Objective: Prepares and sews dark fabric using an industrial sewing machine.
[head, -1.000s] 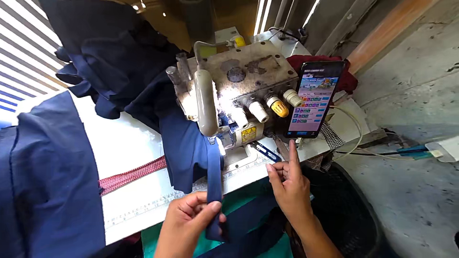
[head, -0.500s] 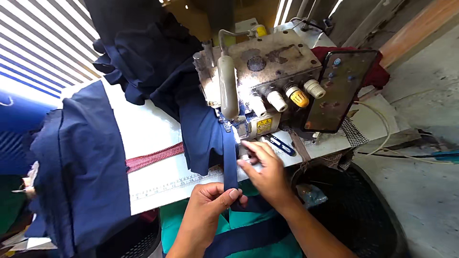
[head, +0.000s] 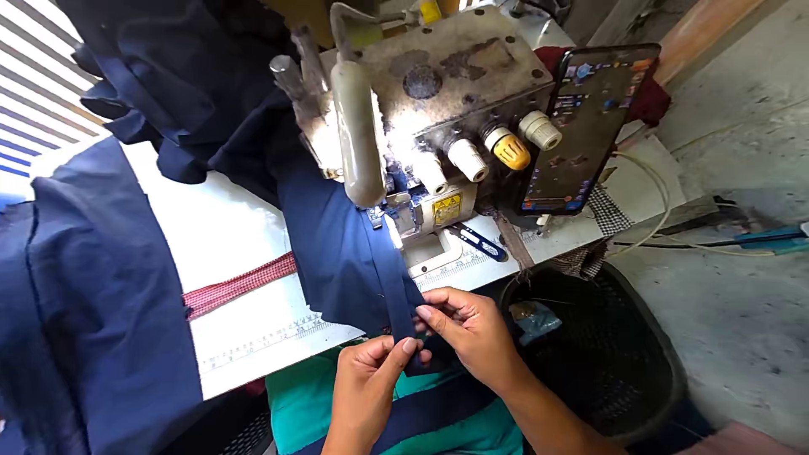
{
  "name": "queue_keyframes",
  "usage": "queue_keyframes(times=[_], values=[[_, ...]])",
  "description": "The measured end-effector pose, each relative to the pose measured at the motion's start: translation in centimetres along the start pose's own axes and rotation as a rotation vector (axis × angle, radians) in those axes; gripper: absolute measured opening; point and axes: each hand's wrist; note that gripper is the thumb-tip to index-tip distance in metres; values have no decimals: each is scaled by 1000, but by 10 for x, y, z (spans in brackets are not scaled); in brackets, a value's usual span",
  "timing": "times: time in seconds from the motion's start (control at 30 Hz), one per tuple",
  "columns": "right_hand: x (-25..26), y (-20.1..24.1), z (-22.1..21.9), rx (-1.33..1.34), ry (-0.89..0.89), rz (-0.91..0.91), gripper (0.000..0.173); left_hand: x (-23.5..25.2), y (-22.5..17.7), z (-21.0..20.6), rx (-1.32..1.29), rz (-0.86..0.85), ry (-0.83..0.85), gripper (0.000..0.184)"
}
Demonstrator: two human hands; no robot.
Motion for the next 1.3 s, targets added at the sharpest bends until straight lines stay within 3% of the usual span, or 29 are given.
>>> queue_keyframes(times=[0.13,0.23,0.3,0.4,0.5,0.63,0.8,0.9,1.03,1.2,1.3], values=[[4,-1,27,-328,-58,127,19,0,-3,4,80,-53,11,25],[8,3,49,-642,-239,302,29,-1,-6,6,90,-52,36,26],[12,6,64,-787,-329,326,37,-3,-10,7,28,-27,85,27],[13,3,71,-904,-345,301,51,-6,-18,8,-171,56,200,23],[17,4,70,-920,-373,359,44,-8,-25,7,-244,35,257,21],[33,14,80,-983,-476,420,43,-8,-34,10,-174,-65,212,21],[44,16,82,-1143,-452,324,51,-10,-32,15,-19,-87,107,21],[49,15,81,-1171,-447,338,51,-8,-27,16,75,-99,117,26],[48,18,81,-1077,-452,416,49,-11,-33,12,-11,-76,202,24],[48,12,35,-732,-185,373,31,-13,-46,-1,-140,-47,205,16],[46,13,22,-725,-216,458,26,-14,-47,-4,-93,-80,173,17]])
Point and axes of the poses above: each hand's wrist, its own x-axis towards the middle knuckle, its own z-axis out of the back of the hand, y = z × x, and after that the axes turned 7 degrees about z, right-handed
